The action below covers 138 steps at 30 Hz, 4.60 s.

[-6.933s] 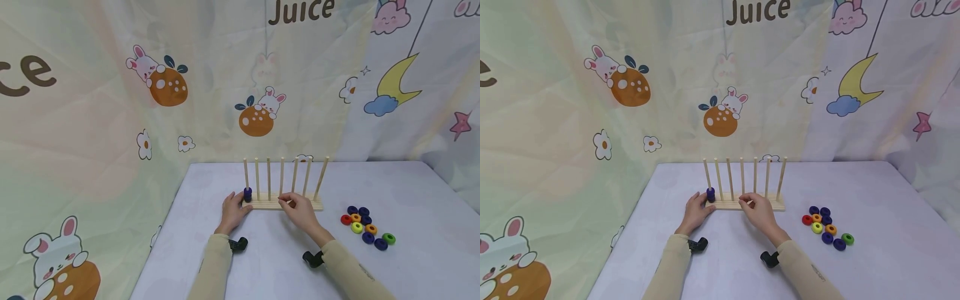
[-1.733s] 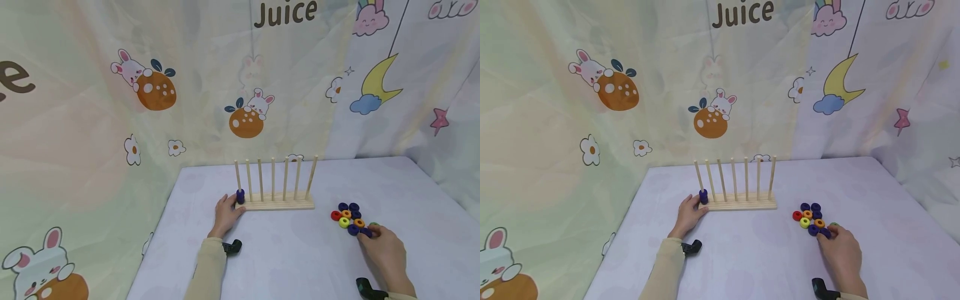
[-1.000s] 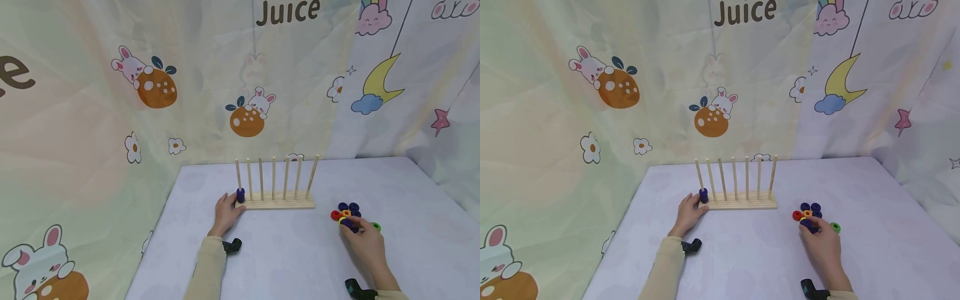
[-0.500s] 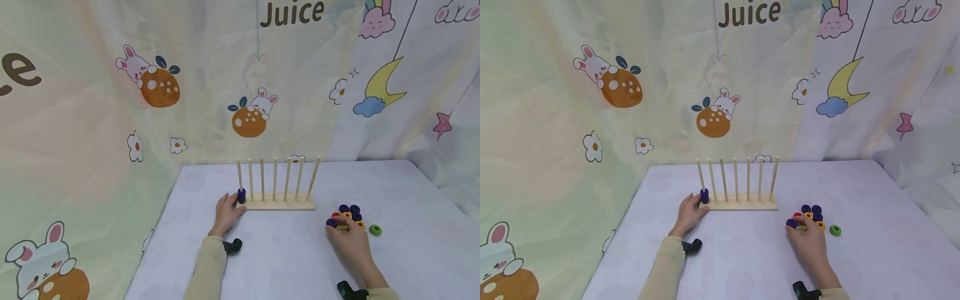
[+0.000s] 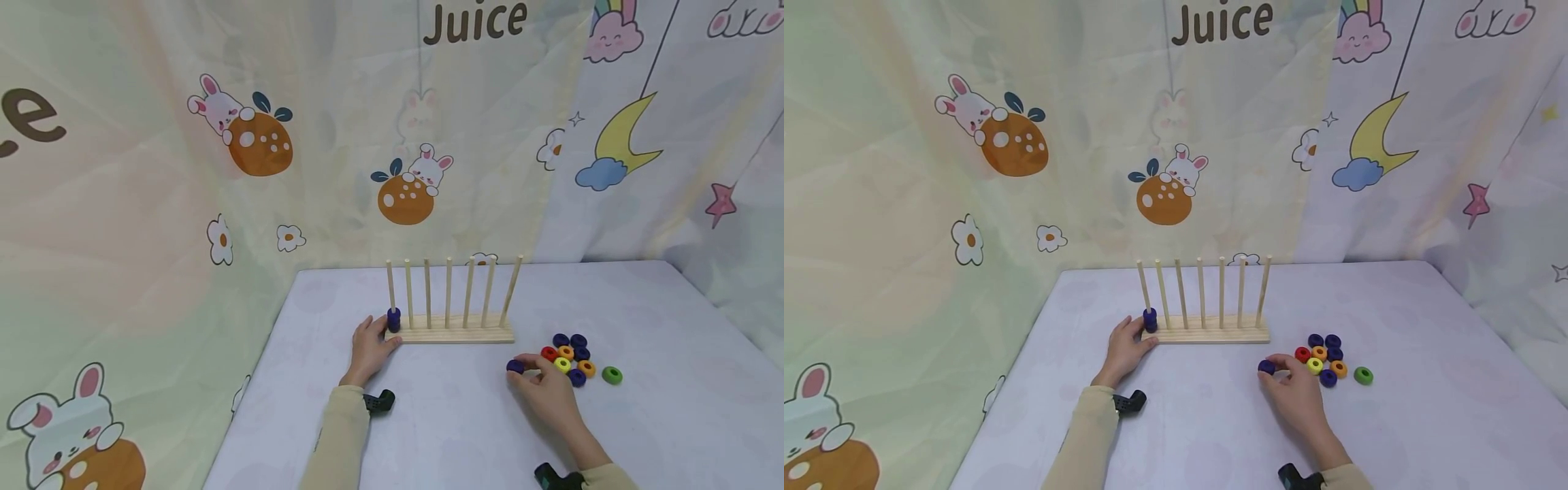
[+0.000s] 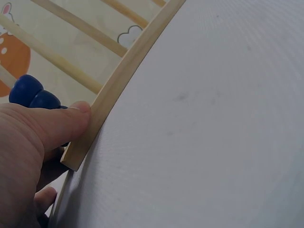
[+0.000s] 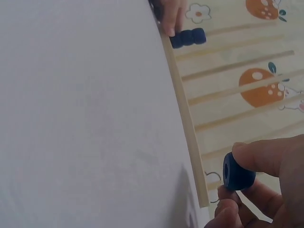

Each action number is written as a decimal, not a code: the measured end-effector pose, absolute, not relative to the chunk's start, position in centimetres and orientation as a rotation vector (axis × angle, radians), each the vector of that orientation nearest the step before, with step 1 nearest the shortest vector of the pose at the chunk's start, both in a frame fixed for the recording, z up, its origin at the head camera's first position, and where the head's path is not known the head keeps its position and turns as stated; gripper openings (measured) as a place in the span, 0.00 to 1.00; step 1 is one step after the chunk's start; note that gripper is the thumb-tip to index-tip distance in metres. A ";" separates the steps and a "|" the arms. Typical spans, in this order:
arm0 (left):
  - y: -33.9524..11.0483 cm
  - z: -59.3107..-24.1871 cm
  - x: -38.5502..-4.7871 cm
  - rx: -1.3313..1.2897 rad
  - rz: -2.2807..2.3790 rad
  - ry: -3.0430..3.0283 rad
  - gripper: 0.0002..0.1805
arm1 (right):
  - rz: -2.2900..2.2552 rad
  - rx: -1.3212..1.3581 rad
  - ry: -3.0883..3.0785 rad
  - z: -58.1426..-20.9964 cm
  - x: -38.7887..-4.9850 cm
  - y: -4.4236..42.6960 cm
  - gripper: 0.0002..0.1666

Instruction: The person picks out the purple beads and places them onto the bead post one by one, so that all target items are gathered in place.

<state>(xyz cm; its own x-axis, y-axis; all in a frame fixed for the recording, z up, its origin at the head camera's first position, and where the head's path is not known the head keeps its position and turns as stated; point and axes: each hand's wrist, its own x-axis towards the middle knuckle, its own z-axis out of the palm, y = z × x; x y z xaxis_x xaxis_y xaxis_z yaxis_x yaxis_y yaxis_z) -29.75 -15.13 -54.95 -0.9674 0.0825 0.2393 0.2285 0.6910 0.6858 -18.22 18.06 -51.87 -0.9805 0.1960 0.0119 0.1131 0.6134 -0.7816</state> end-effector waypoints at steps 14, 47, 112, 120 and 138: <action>-15.2 -55.1 -30.0 -0.251 -1.164 -2.702 0.33 | 1.358 -0.173 -2.705 -51.1 -19.0 15.0 0.21; -15.0 -54.6 -29.6 -0.229 -1.157 -2.708 0.33 | 1.360 0.068 -2.578 -47.9 -21.7 11.6 0.20; -15.0 -54.8 -29.5 -0.231 -1.168 -2.699 0.32 | 1.567 0.372 -2.344 -39.4 -26.4 6.4 0.19; -14.9 -54.7 -29.6 -0.253 -1.140 -2.701 0.31 | 1.512 0.488 -2.342 -37.6 -26.9 5.4 0.19; -14.9 -54.5 -29.5 -0.236 -1.124 -2.721 0.32 | 1.679 0.452 -2.376 -35.2 -28.7 2.4 0.19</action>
